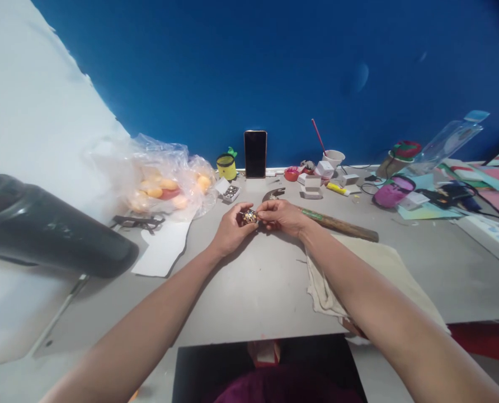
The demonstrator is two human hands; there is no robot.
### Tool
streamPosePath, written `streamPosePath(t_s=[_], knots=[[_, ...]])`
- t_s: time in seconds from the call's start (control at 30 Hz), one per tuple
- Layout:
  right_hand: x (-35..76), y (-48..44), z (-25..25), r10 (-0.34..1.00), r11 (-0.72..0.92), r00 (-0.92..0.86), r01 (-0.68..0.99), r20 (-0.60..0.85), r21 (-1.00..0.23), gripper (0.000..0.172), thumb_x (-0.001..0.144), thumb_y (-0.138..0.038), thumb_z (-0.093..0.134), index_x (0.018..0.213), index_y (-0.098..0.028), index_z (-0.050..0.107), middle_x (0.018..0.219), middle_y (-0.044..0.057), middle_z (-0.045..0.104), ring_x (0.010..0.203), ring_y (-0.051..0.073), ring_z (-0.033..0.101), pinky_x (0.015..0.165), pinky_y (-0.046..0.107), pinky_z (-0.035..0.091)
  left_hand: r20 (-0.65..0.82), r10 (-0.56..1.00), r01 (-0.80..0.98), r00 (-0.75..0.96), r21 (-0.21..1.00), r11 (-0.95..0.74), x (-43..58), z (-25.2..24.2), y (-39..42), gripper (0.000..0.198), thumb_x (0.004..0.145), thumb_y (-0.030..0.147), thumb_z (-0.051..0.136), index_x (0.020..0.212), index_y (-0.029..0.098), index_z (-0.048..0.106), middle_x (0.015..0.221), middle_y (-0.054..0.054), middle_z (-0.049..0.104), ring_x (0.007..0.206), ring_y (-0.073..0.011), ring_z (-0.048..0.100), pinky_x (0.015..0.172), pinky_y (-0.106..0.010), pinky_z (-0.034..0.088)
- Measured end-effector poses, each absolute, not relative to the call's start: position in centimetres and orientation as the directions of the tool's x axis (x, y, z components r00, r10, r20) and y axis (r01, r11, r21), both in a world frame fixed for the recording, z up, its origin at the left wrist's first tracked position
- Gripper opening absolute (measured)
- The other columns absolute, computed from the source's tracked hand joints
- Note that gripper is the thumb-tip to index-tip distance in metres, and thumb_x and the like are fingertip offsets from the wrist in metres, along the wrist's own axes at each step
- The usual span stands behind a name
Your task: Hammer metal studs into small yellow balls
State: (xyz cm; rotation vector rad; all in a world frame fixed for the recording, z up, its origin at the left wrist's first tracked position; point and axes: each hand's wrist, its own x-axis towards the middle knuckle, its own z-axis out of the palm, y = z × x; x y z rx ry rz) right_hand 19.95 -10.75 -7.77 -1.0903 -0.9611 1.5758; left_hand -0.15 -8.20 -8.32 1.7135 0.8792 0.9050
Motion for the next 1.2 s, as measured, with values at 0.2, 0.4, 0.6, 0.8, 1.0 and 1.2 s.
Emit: streamPosePath(t_s=[0.2, 0.4, 0.6, 0.8, 1.0, 1.2], knots=[[19.91, -10.6, -7.92, 0.97, -0.227, -0.138, -0.219, -0.2, -0.949, 0.036, 0.059, -0.031, 0.098, 0.082, -0.016, 0.075, 0.071, 0.002, 0.071, 0.056, 0.009, 0.059, 0.05, 0.019, 0.05, 0.22, 0.845, 0.203, 0.487, 0.913, -0.354, -0.29, -8.29, -7.98, 0.049, 0.075, 0.029, 0.079, 0.121, 0.016, 0.071, 0.115, -0.01, 0.072, 0.1, -0.0257, 0.07, 0.094, -0.042, 0.056], [20.07, -10.58, -7.78, 0.97, -0.207, -0.167, -0.18, -0.177, -0.962, 0.034, 0.059, -0.033, 0.097, 0.08, -0.016, 0.076, 0.071, 0.002, 0.072, 0.053, 0.009, 0.058, 0.048, 0.019, 0.046, 0.248, 0.824, 0.254, 0.509, 0.872, -0.419, -0.45, -8.09, -7.87, 0.044, 0.076, 0.03, 0.079, 0.118, 0.017, 0.075, 0.112, -0.009, 0.071, 0.102, -0.0258, 0.069, 0.095, -0.041, 0.055], [20.14, -10.73, -7.44, 0.968, -0.199, -0.183, -0.16, -0.169, -0.967, 0.032, 0.061, -0.033, 0.096, 0.078, -0.016, 0.075, 0.069, 0.002, 0.072, 0.054, 0.009, 0.058, 0.048, 0.02, 0.046, 0.246, 0.818, 0.246, 0.52, 0.874, -0.419, -0.43, -7.94, -7.87, 0.042, 0.076, 0.029, 0.079, 0.117, 0.018, 0.076, 0.11, -0.008, 0.071, 0.101, -0.0257, 0.069, 0.093, -0.04, 0.055], [20.04, -10.74, -7.29, 0.967, -0.217, -0.167, -0.161, -0.19, -0.963, 0.033, 0.058, -0.031, 0.097, 0.076, -0.016, 0.075, 0.071, 0.003, 0.073, 0.055, 0.01, 0.06, 0.05, 0.02, 0.05, 0.257, 0.816, 0.238, 0.518, 0.873, -0.426, -0.32, -7.84, -8.0, 0.039, 0.075, 0.029, 0.08, 0.113, 0.02, 0.077, 0.107, -0.007, 0.071, 0.098, -0.0253, 0.069, 0.09, -0.039, 0.056], [19.87, -10.71, -7.18, 0.965, -0.239, -0.157, -0.192, -0.211, -0.952, 0.036, 0.053, -0.029, 0.098, 0.076, -0.016, 0.074, 0.07, 0.003, 0.073, 0.054, 0.009, 0.06, 0.05, 0.02, 0.052, 0.288, 0.829, 0.27, 0.479, 0.85, -0.452, 0.0, -7.91, -8.57, 0.035, 0.076, 0.028, 0.078, 0.11, 0.02, 0.077, 0.107, -0.005, 0.07, 0.097, -0.0237, 0.067, 0.096, -0.039, 0.054], [19.78, -10.72, -7.04, 0.957, -0.266, -0.169, -0.197, -0.235, -0.943, 0.029, 0.057, -0.022, 0.095, 0.075, -0.014, 0.074, 0.07, 0.004, 0.074, 0.056, 0.01, 0.063, 0.055, 0.021, 0.057, 0.287, 0.83, 0.286, 0.479, 0.842, -0.457, 0.02, -7.86, -8.79, 0.035, 0.076, 0.029, 0.078, 0.11, 0.02, 0.077, 0.107, -0.006, 0.07, 0.097, -0.0235, 0.067, 0.096, -0.038, 0.053]])
